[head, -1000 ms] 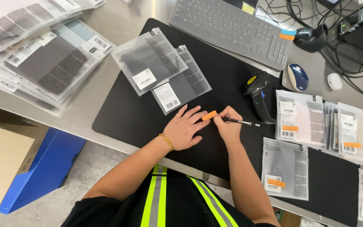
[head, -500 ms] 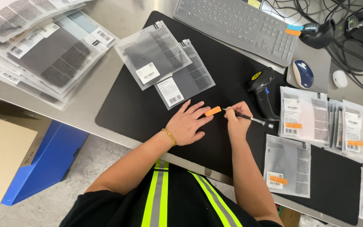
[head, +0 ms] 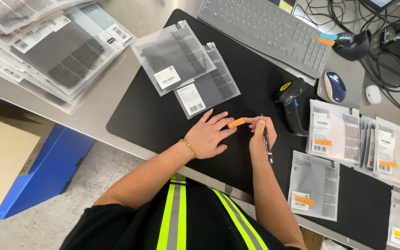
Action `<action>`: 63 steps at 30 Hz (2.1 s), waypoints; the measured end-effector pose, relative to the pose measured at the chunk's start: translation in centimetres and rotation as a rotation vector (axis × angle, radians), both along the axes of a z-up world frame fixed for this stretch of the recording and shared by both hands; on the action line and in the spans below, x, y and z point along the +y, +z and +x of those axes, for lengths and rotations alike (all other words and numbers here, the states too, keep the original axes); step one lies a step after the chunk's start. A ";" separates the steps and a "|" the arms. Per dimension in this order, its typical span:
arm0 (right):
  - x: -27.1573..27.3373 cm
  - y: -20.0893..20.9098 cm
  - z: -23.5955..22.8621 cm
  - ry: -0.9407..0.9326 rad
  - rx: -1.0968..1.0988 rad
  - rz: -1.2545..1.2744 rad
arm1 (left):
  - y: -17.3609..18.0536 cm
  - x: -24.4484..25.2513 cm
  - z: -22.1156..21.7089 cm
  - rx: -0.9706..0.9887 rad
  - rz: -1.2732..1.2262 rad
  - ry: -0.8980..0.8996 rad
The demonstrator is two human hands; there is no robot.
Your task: The person repeatedly picks up small plastic packages, scans their barcodes with a handheld scanner, writes on orange labels with a pen, and places the labeled packages into a stack. The process is repeated for multiple packages.
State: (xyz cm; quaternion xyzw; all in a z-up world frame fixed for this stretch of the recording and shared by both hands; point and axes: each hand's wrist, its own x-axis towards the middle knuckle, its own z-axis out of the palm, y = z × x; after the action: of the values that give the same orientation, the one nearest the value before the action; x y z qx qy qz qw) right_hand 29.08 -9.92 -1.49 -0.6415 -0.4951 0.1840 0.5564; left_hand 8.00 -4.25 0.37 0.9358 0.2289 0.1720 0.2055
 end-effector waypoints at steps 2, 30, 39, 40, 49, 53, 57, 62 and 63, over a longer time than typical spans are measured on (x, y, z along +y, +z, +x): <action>0.2 0.1 -0.3 -0.015 0.084 -0.026 | 0.0 0.0 0.0 -0.001 -0.003 -0.002; 12.8 0.6 -1.4 -0.119 -0.401 -0.102 | 1.6 0.6 -3.5 0.042 0.163 0.512; 9.0 3.2 -0.9 -0.149 -0.155 0.061 | 1.3 1.0 -3.5 -0.160 0.178 0.481; 7.7 3.6 0.8 -0.174 -0.205 0.112 | 0.8 1.4 -3.7 -0.143 0.224 0.494; -10.9 11.0 34.1 -0.507 0.122 0.269 | -2.4 6.3 -4.4 0.083 0.238 0.608; -18.3 8.3 43.9 -0.801 0.096 0.011 | -2.4 6.1 -3.6 0.134 0.255 0.605; -20.3 5.8 47.0 -1.079 -0.089 -0.206 | -2.2 3.9 -1.6 0.135 0.245 0.532; -18.8 6.9 42.8 -1.388 -0.886 -0.368 | -2.0 1.6 2.1 0.121 0.185 0.433; -18.3 7.6 40.7 -1.325 -0.900 -0.256 | -1.9 1.6 2.8 0.121 0.172 0.428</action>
State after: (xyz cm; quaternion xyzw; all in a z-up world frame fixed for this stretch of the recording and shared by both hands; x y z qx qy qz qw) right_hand 69.80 -28.17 6.07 -0.8726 -0.1638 -0.4044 0.2195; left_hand 10.83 -2.69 -1.57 0.8886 0.4185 0.1743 0.0696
